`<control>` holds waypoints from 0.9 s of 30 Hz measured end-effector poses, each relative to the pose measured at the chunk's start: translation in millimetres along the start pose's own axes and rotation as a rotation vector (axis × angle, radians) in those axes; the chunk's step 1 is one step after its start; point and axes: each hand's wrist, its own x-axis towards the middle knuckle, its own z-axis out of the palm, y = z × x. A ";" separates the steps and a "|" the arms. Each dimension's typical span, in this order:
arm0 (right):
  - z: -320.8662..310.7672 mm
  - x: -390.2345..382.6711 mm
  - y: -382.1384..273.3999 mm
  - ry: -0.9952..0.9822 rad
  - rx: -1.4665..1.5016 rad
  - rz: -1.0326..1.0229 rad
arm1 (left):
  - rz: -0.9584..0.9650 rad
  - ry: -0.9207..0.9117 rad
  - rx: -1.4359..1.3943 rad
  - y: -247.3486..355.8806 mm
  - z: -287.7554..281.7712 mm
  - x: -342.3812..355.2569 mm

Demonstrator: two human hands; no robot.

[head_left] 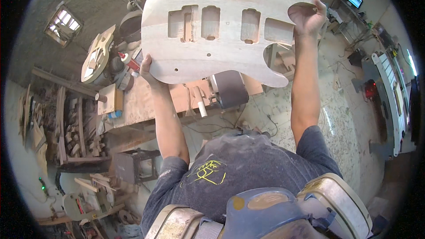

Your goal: The person sands the sides of a wooden guitar body using a stationary belt sander, rotating the body to reach all edges and occasionally lifting it to check the progress.

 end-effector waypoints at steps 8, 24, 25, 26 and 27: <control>27.4 -17.9 11.9 -0.038 0.027 0.005 | -0.076 -0.006 -0.088 18.1 -16.1 -3.4; 70.0 -15.6 14.1 -0.047 -0.115 -0.087 | -0.168 -0.062 -0.244 5.2 -57.0 -0.2; 68.6 -13.7 13.3 -0.057 -0.126 -0.082 | -0.180 -0.039 -0.239 7.4 -52.8 -1.5; 67.4 -11.9 11.7 -0.070 -0.131 -0.078 | -0.166 -0.034 -0.235 12.7 -44.7 -3.9; 64.6 -9.8 10.4 -0.079 -0.121 -0.070 | -0.126 -0.045 -0.188 17.7 -36.0 -6.1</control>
